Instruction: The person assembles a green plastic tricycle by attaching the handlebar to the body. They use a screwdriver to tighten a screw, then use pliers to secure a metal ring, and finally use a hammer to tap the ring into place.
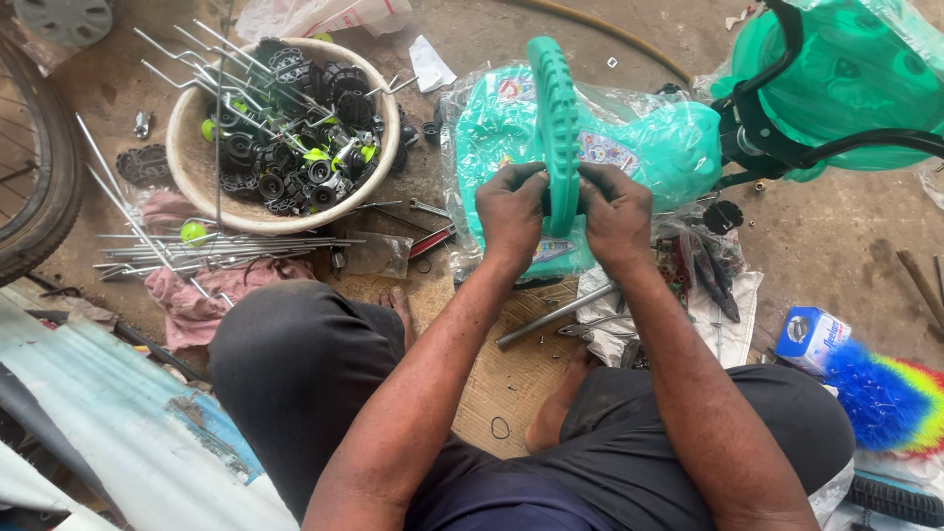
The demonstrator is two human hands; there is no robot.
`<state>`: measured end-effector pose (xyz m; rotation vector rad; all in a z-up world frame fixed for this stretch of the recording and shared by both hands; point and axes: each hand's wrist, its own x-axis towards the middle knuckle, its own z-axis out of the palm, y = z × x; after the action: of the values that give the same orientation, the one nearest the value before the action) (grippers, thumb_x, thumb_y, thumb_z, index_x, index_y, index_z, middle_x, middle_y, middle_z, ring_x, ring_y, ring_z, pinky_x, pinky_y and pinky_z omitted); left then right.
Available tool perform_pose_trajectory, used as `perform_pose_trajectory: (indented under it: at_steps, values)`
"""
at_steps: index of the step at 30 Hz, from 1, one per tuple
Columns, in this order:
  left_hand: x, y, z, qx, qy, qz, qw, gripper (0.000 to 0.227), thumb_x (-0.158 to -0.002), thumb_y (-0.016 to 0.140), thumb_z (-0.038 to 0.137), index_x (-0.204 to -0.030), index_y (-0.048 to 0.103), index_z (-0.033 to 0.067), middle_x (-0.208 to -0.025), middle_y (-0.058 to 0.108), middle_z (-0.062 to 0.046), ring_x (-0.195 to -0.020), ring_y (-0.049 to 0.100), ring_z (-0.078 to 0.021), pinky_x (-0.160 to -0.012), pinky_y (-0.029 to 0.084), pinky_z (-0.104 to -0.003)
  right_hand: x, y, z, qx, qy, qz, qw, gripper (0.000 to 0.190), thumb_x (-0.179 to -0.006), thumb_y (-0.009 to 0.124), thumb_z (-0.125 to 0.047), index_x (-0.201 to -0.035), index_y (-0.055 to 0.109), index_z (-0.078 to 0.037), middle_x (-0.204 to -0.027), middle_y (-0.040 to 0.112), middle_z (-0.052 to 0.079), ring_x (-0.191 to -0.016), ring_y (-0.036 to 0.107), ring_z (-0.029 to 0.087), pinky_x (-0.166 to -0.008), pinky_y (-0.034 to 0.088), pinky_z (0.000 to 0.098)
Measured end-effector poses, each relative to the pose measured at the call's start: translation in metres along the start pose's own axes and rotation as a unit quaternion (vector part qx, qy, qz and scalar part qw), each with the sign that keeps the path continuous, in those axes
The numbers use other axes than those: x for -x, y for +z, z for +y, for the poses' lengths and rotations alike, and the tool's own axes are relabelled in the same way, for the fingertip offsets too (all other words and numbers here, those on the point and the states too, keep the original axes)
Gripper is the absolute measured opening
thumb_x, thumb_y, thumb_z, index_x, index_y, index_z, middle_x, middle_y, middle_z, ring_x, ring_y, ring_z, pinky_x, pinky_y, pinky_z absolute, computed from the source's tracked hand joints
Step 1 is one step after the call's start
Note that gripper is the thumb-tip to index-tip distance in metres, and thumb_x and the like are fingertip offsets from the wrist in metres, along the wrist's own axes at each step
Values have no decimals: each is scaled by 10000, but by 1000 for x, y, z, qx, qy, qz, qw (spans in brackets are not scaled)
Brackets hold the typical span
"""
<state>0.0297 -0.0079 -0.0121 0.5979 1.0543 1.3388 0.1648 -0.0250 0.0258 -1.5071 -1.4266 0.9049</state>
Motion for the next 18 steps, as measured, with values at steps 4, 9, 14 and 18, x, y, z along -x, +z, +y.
perform_pose_trajectory:
  at_steps: [4,9,14,18]
  values:
    - [6,-1,-2,21,1,-11,1000,254,-928,691,104,-1084,737,-91,-897,751,-133,-730,693,-143,-649,578,-276,1,-3,-1,-92,90,-19,992,252,-1036,592,-92,-1239,671,34,-1084,738,112,-929,728,147,-833,631,281]
    - [19,5,-8,-104,110,38,988,292,-946,649,100,-1144,750,-89,-968,726,-148,-827,672,-147,-716,558,-270,-2,-7,-5,-50,45,-40,997,266,-1005,606,-57,-1243,672,44,-1140,734,135,-1028,708,177,-902,591,307]
    - [12,0,-13,37,-39,14,998,296,-969,625,126,-1189,689,-62,-943,736,-114,-796,715,-153,-734,615,-289,-4,-8,-11,-51,82,-45,994,268,-999,606,-83,-1230,677,31,-1135,731,138,-1022,722,172,-904,610,313]
    - [-7,-13,-13,163,-82,-61,981,275,-989,658,95,-1182,683,-98,-933,727,-136,-767,706,-185,-720,608,-323,-5,-10,-19,-56,114,-52,991,278,-998,610,-110,-1235,677,19,-1120,742,148,-999,732,170,-894,615,314]
